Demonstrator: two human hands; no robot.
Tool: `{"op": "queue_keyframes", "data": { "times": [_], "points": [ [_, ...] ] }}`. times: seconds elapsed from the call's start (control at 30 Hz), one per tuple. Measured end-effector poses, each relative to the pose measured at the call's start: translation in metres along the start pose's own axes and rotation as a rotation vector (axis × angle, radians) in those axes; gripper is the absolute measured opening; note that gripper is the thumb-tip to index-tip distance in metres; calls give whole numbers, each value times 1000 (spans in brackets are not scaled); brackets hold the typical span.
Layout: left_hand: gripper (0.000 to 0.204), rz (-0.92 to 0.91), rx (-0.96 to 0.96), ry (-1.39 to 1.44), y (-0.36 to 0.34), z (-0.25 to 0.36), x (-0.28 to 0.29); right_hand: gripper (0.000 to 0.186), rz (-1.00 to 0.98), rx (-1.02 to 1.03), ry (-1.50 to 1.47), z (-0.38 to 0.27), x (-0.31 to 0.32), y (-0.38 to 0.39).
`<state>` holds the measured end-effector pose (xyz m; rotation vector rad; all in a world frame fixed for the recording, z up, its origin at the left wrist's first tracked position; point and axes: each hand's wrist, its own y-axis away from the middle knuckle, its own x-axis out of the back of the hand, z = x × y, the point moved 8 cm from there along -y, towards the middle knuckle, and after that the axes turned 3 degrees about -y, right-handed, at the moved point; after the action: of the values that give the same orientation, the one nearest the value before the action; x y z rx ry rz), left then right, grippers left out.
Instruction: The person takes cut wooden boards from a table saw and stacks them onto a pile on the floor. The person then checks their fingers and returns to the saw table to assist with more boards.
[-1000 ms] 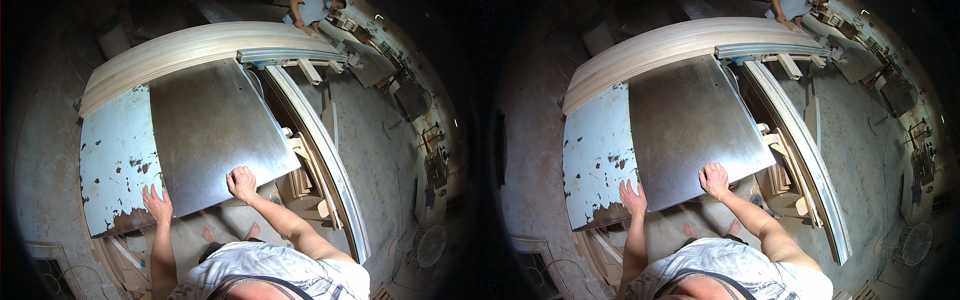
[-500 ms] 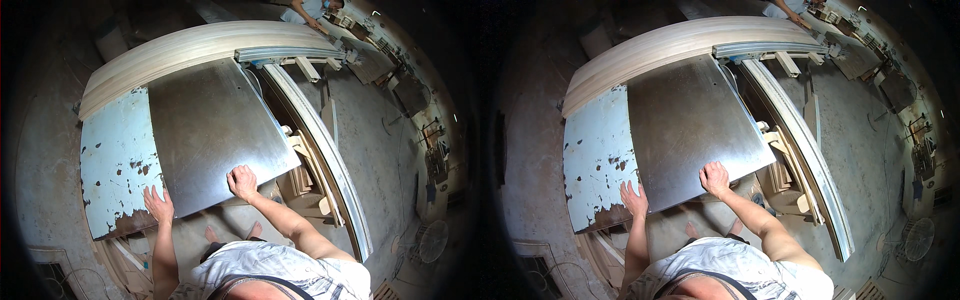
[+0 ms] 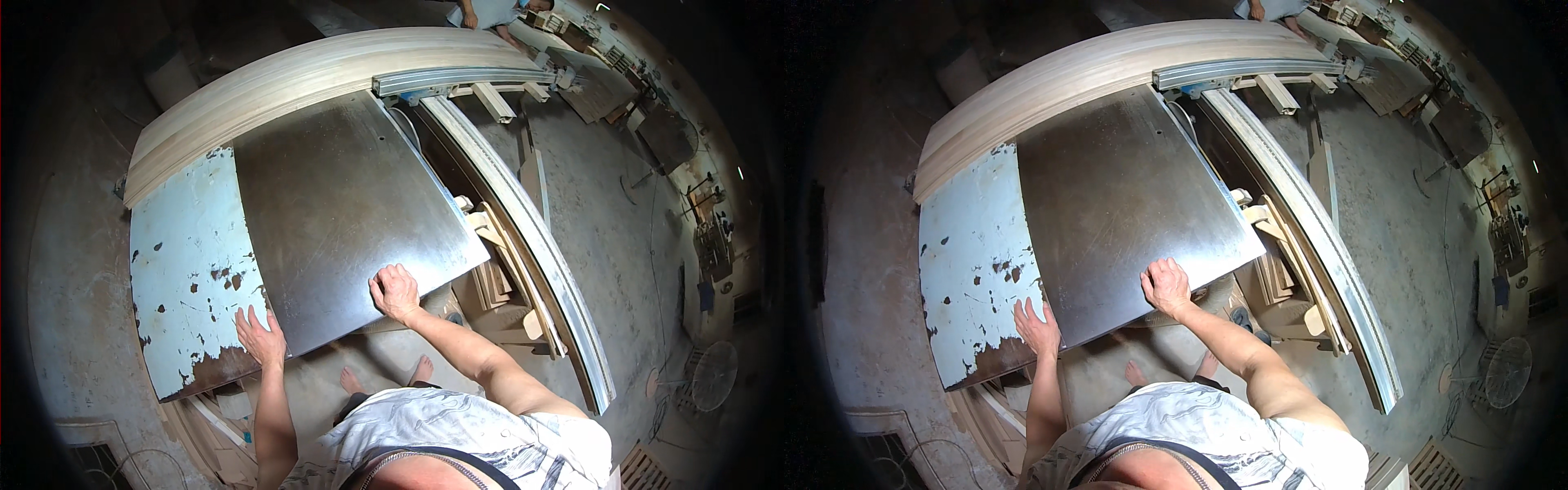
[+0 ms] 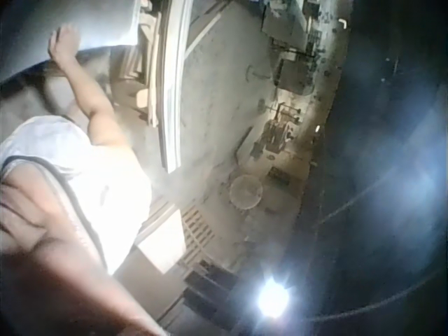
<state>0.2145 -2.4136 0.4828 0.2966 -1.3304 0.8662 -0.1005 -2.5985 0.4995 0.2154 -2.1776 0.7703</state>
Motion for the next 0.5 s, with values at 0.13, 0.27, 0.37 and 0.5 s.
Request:
{"op": "queue_keyframes", "data": {
  "times": [0.13,0.27,0.37,0.5],
  "points": [
    [52,58,-39,-37,0,1,2,19,-9,-9,2,1,-1,1],
    [52,68,-47,-44,0,2,2,20,-70,-26,10,4,-6,2],
    [52,65,-40,-38,0,2,2,20,-66,-18,7,3,-6,2],
    [52,57,-32,-32,0,2,2,20,-67,-18,15,4,-6,2]
  ]
}}
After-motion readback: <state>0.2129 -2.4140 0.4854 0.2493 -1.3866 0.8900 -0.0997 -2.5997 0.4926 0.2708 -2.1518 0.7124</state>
